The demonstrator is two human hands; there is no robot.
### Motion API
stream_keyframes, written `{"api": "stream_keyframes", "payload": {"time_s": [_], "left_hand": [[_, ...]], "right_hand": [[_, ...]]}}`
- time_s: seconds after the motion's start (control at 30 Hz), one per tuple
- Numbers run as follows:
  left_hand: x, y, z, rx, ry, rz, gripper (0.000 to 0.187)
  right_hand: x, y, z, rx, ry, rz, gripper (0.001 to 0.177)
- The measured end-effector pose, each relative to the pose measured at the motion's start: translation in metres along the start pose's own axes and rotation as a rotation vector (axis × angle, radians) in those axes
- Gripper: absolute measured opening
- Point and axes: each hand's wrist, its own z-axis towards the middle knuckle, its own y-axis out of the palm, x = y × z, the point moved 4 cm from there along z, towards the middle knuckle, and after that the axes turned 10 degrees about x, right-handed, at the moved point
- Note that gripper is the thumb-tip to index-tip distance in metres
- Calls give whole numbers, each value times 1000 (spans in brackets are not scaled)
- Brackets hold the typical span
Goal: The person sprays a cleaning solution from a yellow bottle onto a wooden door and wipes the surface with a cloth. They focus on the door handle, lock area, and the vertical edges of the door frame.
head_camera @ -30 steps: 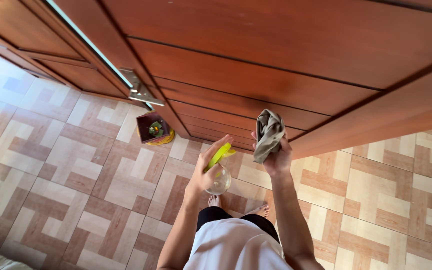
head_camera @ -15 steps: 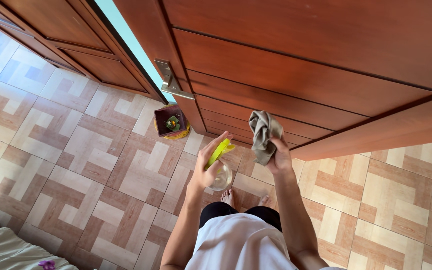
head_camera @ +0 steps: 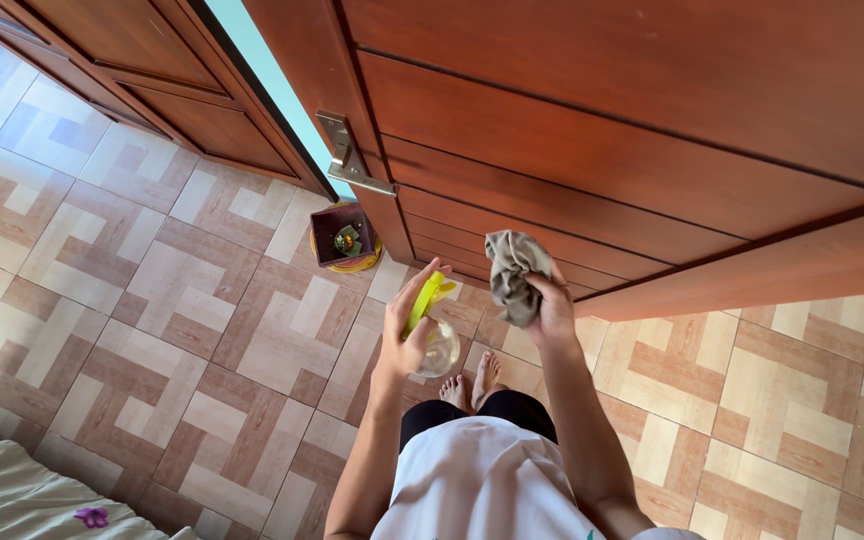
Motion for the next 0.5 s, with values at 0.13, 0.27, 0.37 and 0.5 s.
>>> {"api": "stream_keyframes", "payload": {"time_s": [0.13, 0.27, 0.37, 0.5], "left_hand": [[-4, 3, 5, 36, -32, -14, 80], [-9, 7, 16, 64, -12, -14, 80], [-13, 11, 22, 98, -12, 14, 81], [-19, 14, 30, 148, -15, 33, 82]], "right_hand": [[-1, 13, 9, 36, -6, 38, 51], [-4, 22, 20, -41, -3, 48, 50], [-6, 29, 29, -52, 31, 18, 50], [-14, 45, 36, -113, 85, -28, 53]]}}
